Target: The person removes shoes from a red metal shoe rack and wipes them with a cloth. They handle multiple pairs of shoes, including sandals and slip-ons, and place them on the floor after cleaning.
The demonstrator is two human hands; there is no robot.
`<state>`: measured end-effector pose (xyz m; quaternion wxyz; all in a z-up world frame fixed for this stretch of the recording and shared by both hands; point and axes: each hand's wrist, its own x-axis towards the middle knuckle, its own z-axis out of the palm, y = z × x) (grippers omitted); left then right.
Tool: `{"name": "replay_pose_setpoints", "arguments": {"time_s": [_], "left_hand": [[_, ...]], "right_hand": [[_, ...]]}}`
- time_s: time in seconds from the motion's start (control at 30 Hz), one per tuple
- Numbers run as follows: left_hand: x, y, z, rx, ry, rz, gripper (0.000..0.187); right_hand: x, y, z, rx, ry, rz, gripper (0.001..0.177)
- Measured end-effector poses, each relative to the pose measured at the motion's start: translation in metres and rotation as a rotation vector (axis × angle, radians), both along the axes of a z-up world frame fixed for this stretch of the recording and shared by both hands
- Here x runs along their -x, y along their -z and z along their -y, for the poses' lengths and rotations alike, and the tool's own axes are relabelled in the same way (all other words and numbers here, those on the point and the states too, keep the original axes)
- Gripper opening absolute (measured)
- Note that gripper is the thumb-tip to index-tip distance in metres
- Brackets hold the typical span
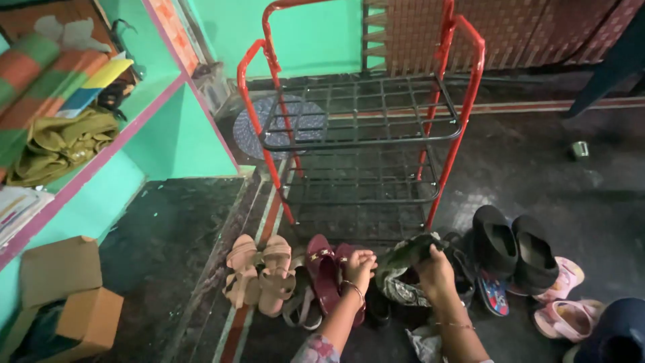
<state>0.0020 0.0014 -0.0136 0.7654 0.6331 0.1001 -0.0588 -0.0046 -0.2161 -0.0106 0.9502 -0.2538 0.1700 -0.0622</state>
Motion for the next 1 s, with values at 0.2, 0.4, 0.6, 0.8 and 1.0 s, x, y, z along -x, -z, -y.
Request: {"name": "replay_pose_setpoints", "arguments": {"time_s": [0.2,0.4,0.6,0.8,1.0], "left_hand": [[-0.032,0.077,-0.029,-0.034,-0.176,0.161,0.018],[-0.033,0.061,-0.097,-0.782,-0.398,0.406,0.023],[-0.033,0.097,-0.159,-0.896,-0.512,0.25,0.032],[-0.019,0.012,-0.193,-0.874,-0.512,0.219,0.028],[-0.059,0.093,-0.236,-0.757,-0.256,0.388,0.011]], "right_hand": [[-0.002,-0.017,-0.013,-0.033,-0.056,0.07,0.022],[0.0,-0.026,-0.023,0.078,-0.058,0.234,0.025],[-0.002,-0.03,-0.032,-0.002,-0.137,0.171,0.026],[0.01,-0.052,-0.046,-0.005,-0.193,0.244,0.033],[0.001,-0.026,-0.056,0.015,-0.207,0.091,0.034]]}}
